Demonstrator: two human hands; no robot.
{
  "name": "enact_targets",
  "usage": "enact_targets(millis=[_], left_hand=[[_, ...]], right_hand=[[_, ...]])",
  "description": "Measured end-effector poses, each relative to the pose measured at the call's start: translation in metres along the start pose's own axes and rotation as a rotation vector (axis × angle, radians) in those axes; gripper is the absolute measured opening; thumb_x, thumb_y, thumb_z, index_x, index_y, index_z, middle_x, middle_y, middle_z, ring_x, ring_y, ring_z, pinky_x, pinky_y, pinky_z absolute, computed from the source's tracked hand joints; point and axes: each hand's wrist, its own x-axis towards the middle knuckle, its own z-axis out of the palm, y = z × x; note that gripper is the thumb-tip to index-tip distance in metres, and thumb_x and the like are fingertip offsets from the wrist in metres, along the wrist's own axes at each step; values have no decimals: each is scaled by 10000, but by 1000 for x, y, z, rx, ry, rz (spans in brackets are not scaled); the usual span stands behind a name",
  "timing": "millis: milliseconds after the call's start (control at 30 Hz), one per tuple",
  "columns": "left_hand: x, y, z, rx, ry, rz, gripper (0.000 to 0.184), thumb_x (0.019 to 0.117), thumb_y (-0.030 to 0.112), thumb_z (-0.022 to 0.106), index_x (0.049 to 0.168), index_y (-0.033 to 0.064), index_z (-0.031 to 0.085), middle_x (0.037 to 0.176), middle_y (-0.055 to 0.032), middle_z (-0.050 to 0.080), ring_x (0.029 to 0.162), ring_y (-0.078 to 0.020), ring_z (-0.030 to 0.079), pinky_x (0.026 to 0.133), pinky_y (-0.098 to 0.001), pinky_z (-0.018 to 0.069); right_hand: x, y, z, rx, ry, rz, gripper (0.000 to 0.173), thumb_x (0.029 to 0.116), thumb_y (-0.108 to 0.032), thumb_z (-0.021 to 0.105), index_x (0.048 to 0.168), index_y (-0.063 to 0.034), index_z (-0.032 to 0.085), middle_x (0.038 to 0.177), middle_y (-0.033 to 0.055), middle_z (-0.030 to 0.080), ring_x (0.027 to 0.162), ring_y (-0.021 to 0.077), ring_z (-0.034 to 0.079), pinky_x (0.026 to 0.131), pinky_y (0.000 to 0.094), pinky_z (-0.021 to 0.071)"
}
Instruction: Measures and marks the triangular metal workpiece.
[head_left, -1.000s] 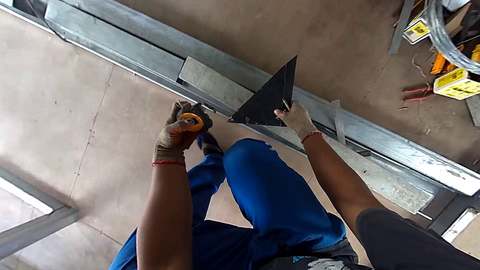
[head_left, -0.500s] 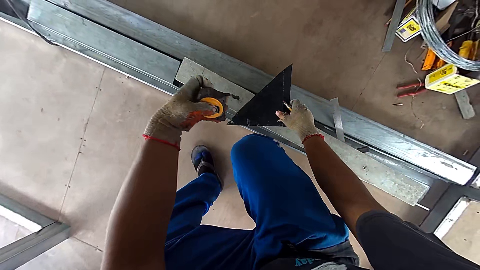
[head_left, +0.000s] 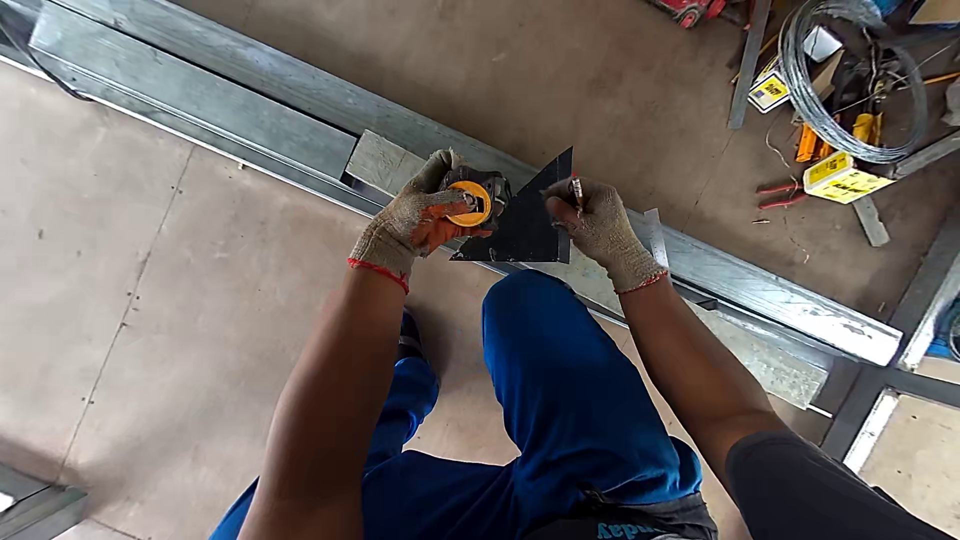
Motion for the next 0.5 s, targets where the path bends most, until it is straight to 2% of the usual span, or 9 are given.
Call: enact_targets(millis=[67, 100, 167, 200, 267, 367, 433, 467, 500], left_hand=[[5, 0, 13, -48, 18, 50, 431, 936, 89, 598, 1316, 194, 424, 1182, -119, 629, 1051, -327, 678, 836, -547, 614], [7, 1, 22, -90, 73, 80, 403, 972, 85, 579, 1330, 176, 417, 1194, -140, 620, 1067, -348, 668, 850, -574, 603], [14, 3, 43, -168, 247, 142, 341, 1034, 125, 551, 1341, 148, 404, 1192, -167, 619, 1044, -358, 680, 822, -564, 616], [19, 3, 50, -207, 331, 167, 344, 1042, 155, 563, 1352, 132, 417, 1190, -182, 629, 1028, -362, 688, 806, -557, 621], [27, 2, 57, -225, 447, 206, 346, 1028, 203, 613, 1317, 112, 447, 1141, -175, 641, 956, -323, 693, 745, -492, 624], [24, 1, 59, -204, 483, 200, 385, 1012, 225, 647, 1331, 125, 456, 1117, -138, 639, 885, -256, 678, 670, -388, 602], [22, 1, 63, -239, 488, 215, 340, 1007, 184, 649, 1273, 115, 448, 1083, -149, 630, 864, -266, 673, 660, -401, 600], [22, 0, 66, -235, 508, 222, 373, 998, 162, 659, 1284, 114, 425, 1082, -158, 625, 859, -281, 679, 662, -424, 612], [21, -3, 68, -219, 525, 219, 460, 989, 149, 673, 1359, 123, 401, 1124, -177, 623, 888, -310, 689, 685, -458, 623]], right_hand=[[5, -23, 3, 75, -54, -114, 271, 975, -301, 670, 1127, -86, 734, 902, 3, 716, 758, 81, 662, 695, 306, 581], [7, -31, 6, 53, -68, -164, 299, 951, -305, 713, 1144, -76, 727, 920, 11, 720, 781, 87, 671, 721, 312, 594], [11, -41, 16, -88, -30, -256, 410, 891, -343, 788, 1175, -64, 693, 989, 36, 730, 900, 119, 693, 851, 371, 586], [15, -43, 21, -148, 19, -300, 469, 889, -377, 790, 1217, -62, 677, 1034, 40, 737, 951, 126, 703, 891, 381, 586], [22, -44, 27, -180, 103, -330, 457, 928, -367, 747, 1259, -61, 669, 1067, 50, 738, 966, 133, 708, 892, 383, 593], [30, -42, 29, -156, 125, -332, 404, 994, -380, 655, 1241, -61, 672, 1042, 51, 730, 943, 129, 698, 868, 376, 580], [33, -41, 29, -87, 94, -337, 376, 1026, -372, 606, 1215, -53, 666, 1004, 39, 714, 899, 104, 685, 828, 341, 584], [33, -40, 29, -36, 83, -343, 360, 1039, -345, 589, 1224, -44, 658, 1012, 38, 709, 903, 95, 682, 832, 326, 586], [33, -40, 30, 10, 79, -355, 350, 1047, -320, 579, 1235, -35, 654, 1038, 46, 712, 935, 97, 683, 861, 327, 582]])
